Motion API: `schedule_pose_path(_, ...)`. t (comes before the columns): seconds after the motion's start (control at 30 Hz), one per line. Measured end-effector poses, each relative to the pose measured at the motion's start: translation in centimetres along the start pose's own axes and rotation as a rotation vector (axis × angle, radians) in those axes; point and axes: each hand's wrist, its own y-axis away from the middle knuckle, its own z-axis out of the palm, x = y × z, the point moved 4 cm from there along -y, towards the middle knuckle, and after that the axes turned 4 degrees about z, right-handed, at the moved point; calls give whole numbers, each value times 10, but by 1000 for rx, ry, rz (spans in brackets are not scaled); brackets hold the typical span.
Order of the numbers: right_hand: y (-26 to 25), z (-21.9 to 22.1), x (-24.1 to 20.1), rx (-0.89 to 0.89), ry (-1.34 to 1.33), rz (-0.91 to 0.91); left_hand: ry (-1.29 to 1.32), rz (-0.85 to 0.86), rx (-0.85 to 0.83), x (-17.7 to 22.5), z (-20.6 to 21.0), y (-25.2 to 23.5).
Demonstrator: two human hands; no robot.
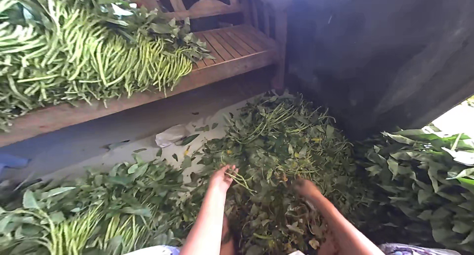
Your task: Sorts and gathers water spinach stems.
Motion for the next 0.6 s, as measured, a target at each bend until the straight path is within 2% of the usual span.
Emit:
schedule_pose_path(0.03,-12,-12,12,181,43,46,27,-9,8,3,-2,2)
schedule_pose_path(0.07,-21,-13,24,272,98,84,38,-6,13,6,-3,3)
schedule_pose_path(0.1,-28,0,34,275,152,111,36,5,16,9,-3,5)
schedule_pose_path(0.17,-25,55,40,151,246,147,19,36,11,15,-3,10)
schedule_pose_path(0.23,-6,115,23,-34,369,133,3,52,8,18,-1,13)
schedule_pose_path(0.3,17,161,4,-284,462,12,2,56,1,20,-1,14)
schedule_pose_path(0.37,27,177,-9,-508,501,-184,25,70,-16,23,-2,13)
schedule_pose_path(0.4,29,169,-18,-611,485,-254,51,74,-38,23,-2,12)
schedule_pose_path(0.47,35,125,-43,-774,339,-310,142,53,-77,24,-2,10)
schedule_pose_path(0.5,35,96,-53,-763,209,-296,197,29,-102,24,-2,10)
schedule_pose_path(0.53,27,66,-55,-666,87,-258,246,0,-130,23,-1,9)
schedule_pose_path(0.6,-5,9,-42,-258,0,-168,285,-54,-212,20,1,7)
